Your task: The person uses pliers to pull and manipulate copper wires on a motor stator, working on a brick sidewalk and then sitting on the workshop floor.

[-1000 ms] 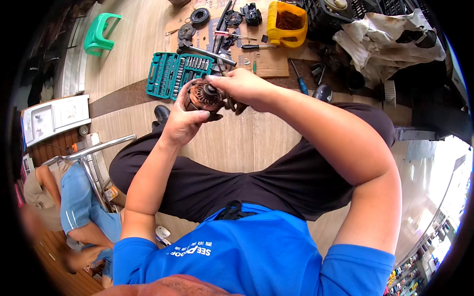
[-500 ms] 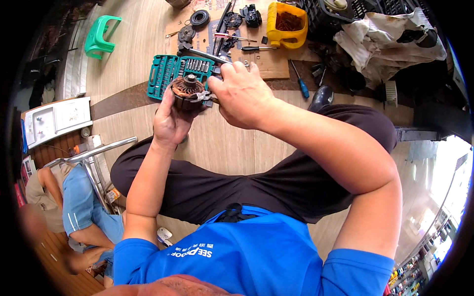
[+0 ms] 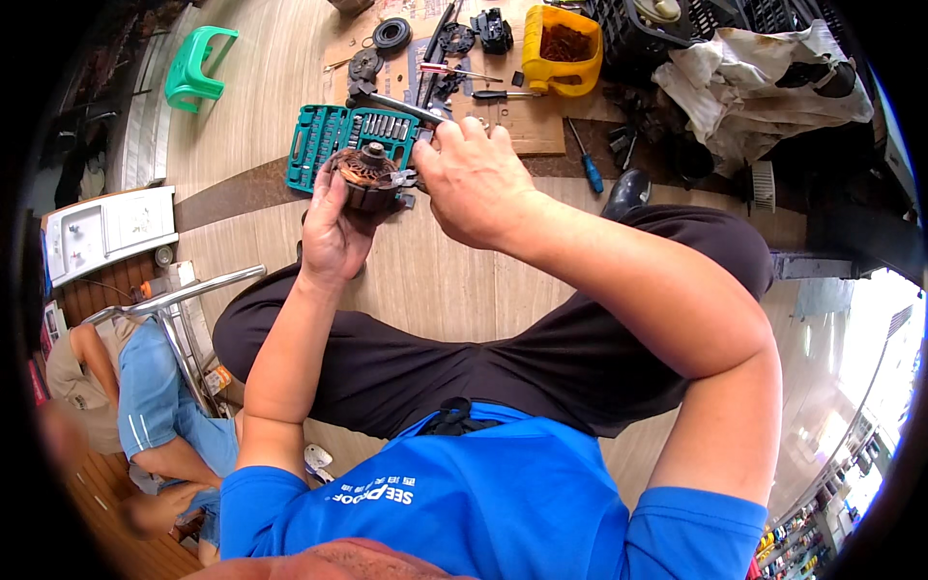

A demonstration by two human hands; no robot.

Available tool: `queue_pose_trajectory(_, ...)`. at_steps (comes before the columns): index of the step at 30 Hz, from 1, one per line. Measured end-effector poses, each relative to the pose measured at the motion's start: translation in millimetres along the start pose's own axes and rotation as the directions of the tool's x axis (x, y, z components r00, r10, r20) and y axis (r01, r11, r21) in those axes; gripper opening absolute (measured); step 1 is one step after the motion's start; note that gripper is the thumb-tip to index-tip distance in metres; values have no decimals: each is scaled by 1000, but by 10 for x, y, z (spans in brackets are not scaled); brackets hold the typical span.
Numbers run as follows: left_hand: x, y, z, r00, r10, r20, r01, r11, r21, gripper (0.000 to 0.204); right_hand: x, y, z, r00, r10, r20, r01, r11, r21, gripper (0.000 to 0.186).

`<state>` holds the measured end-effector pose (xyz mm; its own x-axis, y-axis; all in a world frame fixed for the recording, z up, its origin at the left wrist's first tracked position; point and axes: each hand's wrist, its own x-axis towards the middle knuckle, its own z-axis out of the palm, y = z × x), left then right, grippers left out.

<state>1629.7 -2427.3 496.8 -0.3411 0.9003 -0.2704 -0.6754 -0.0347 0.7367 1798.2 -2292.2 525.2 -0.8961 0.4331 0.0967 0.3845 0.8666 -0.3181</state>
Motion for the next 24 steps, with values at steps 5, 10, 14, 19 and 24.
queue_pose_trajectory(5,-10,1,22,1000,16,-3,-16,999,50,47,-4,-13,18,1000,-5,24,6,999,-33,26)
queue_pose_trajectory(10,-4,-30,28,999,11,-36,-7,994,110,49,-52,-34,84,998,-2,61,8,995,-99,23)
queue_pose_trajectory(14,20,-41,-24,999,-14,-47,20,991,135,48,-52,-10,178,980,34,195,-34,999,-1,18)
queue_pose_trajectory(19,15,21,5,998,-26,-50,32,992,120,48,-6,-18,108,965,49,259,-81,990,115,18)
queue_pose_trajectory(24,51,45,31,999,-6,-47,10,996,86,49,7,-15,54,972,80,222,-93,995,48,26)
